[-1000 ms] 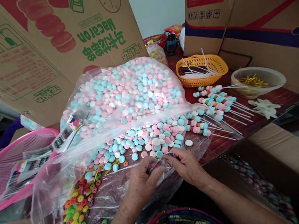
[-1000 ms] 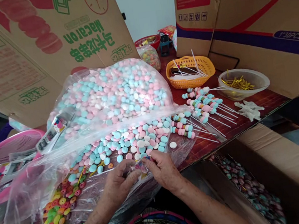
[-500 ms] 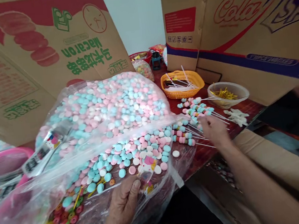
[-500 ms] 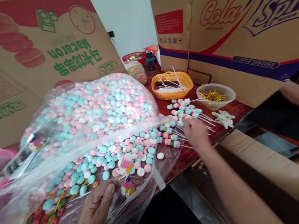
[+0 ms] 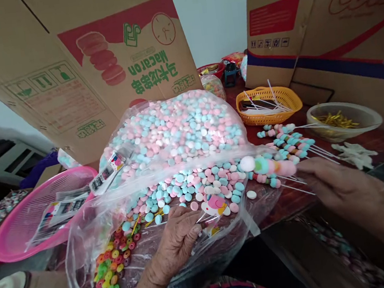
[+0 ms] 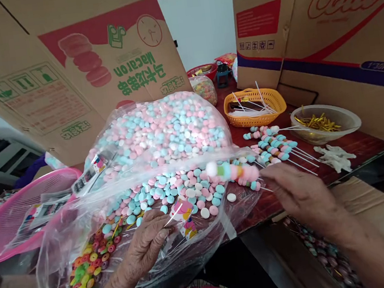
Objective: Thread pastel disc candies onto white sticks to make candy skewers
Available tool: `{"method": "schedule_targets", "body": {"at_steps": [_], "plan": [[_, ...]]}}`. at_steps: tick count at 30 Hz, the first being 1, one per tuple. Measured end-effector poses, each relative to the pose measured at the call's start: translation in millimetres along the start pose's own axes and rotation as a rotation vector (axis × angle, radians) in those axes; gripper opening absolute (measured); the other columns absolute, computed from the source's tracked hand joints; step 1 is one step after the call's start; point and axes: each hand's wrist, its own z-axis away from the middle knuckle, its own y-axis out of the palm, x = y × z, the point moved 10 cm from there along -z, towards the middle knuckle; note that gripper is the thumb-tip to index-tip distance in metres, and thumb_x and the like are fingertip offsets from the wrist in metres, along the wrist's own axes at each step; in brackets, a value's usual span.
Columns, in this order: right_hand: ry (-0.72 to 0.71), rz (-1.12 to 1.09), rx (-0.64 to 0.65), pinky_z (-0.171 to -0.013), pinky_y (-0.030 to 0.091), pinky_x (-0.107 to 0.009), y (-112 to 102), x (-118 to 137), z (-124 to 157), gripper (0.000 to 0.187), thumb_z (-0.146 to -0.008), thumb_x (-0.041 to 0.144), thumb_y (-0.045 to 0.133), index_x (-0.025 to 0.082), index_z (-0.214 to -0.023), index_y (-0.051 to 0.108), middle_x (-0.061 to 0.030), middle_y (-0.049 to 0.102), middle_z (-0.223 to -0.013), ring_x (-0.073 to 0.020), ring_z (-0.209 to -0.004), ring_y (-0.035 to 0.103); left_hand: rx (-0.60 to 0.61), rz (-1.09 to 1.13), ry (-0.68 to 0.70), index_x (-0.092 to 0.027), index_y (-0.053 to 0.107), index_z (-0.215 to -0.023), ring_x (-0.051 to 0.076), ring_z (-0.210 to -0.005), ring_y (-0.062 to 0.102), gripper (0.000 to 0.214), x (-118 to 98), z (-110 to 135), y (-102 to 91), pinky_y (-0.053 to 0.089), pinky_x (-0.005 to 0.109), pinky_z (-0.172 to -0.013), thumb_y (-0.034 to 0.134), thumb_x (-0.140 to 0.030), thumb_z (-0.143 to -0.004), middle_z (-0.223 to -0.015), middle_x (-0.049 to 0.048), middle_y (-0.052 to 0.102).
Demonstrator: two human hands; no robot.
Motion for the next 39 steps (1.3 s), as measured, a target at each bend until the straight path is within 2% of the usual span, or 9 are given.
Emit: {"method": "schedule_targets", "body": {"at_steps": [4, 8, 11, 14, 18, 23, 27, 31, 39], "plan": [[-0.266, 0.033, 0.040, -0.073, 0.052, -0.031, 4, 70, -7, 0.029, -0.086, 0.009, 0.047, 0.022, -0.110, 0.056, -0.0072, 0.068, -0.093, -0.0206, -0.084, 0.065, 0.072, -0.008, 0.014, -0.027, 0.055, -0.121, 0.016, -0.092, 0.058, 0.030, -7, -2, 0.8, 0.041, 0.033, -0.088, 0.036, -0.026, -0.098, -0.101, 0.0013, 0.069], [-0.394, 0.104, 0.058, -0.071, 0.050, -0.030, 5, 86, -4, 0.029, -0.084, 0.004, 0.043, 0.019, -0.103, 0.059, -0.0066, 0.069, -0.088, -0.0181, -0.081, 0.064, 0.004, -0.019, -0.035, -0.024, 0.056, -0.115, 0.017, -0.091, 0.057, 0.026, -2, 6, -12.3, 0.043, 0.032, -0.085, 0.037, -0.027, -0.097, -0.098, 0.0025, 0.068], [-0.444, 0.082, 0.119, -0.069, 0.048, -0.029, 8, 91, -1, 0.028, -0.084, 0.004, 0.042, 0.020, -0.099, 0.060, -0.0051, 0.069, -0.084, -0.0166, -0.076, 0.063, 0.127, -0.056, -0.078, -0.020, 0.061, -0.101, 0.015, -0.080, 0.059, 0.029, 2, 8, -1.6, 0.043, 0.032, -0.082, 0.034, -0.028, -0.098, -0.085, 0.0024, 0.068], [-0.395, 0.053, 0.216, -0.069, 0.047, -0.030, 20, 92, -1, 0.029, -0.083, 0.006, 0.041, 0.021, -0.096, 0.063, -0.0055, 0.069, -0.084, -0.0177, -0.075, 0.063, 0.262, -0.115, -0.144, -0.019, 0.063, -0.096, 0.016, -0.079, 0.059, 0.035, 4, 4, 12.2, 0.041, 0.034, -0.084, 0.030, -0.029, -0.099, -0.082, 0.0035, 0.067], [-0.258, -0.011, 0.327, -0.068, 0.048, -0.030, 39, 86, -3, 0.032, -0.080, 0.006, 0.040, 0.021, -0.095, 0.065, -0.0080, 0.069, -0.085, -0.0186, -0.076, 0.063, 0.357, -0.069, -0.238, -0.020, 0.059, -0.112, 0.018, -0.087, 0.060, 0.035, 2, -6, 24.3, 0.041, 0.033, -0.084, 0.032, -0.035, -0.098, -0.094, 0.0048, 0.068], [-0.236, -0.058, 0.462, -0.065, 0.045, -0.027, 56, 94, -4, 0.031, -0.078, 0.005, 0.042, 0.021, -0.092, 0.066, -0.0066, 0.067, -0.082, -0.0173, -0.072, 0.061, 0.481, 0.051, -0.347, -0.021, 0.062, -0.110, 0.021, -0.086, 0.061, 0.039, 0, -8, 44.0, 0.043, 0.028, -0.077, 0.056, -0.050, -0.085, -0.093, 0.0032, 0.069], [-0.303, -0.115, 0.557, -0.061, 0.040, -0.026, 71, 110, 0, 0.031, -0.082, 0.005, 0.039, 0.020, -0.091, 0.064, -0.0054, 0.065, -0.078, -0.0166, -0.069, 0.057, 0.536, 0.112, -0.458, -0.020, 0.064, -0.103, 0.018, -0.079, 0.061, 0.029, 7, -6, 60.4, 0.042, 0.024, -0.068, 0.058, -0.042, -0.085, -0.089, 0.0010, 0.068], [-0.314, -0.088, 0.667, -0.057, 0.033, -0.027, 91, 119, 3, 0.024, -0.079, 0.005, 0.044, 0.017, -0.085, 0.063, -0.0043, 0.062, -0.074, -0.0159, -0.064, 0.054, 0.604, 0.100, -0.423, -0.019, 0.065, -0.096, 0.017, -0.073, 0.059, 0.020, 5, -6, 76.0, 0.040, 0.023, -0.063, 0.061, -0.032, -0.081, -0.083, 0.0005, 0.067], [-0.264, -0.113, 0.799, -0.056, 0.027, -0.027, 95, 115, 9, 0.013, -0.082, 0.010, 0.048, 0.016, -0.080, 0.059, -0.0029, 0.063, -0.079, -0.0135, -0.066, 0.051, 0.618, 0.118, -0.505, -0.023, 0.064, -0.110, 0.023, -0.084, 0.062, 0.041, 20, 2, 70.7, 0.045, 0.028, -0.071, 0.068, -0.038, -0.072, -0.097, 0.0030, 0.070]]}}
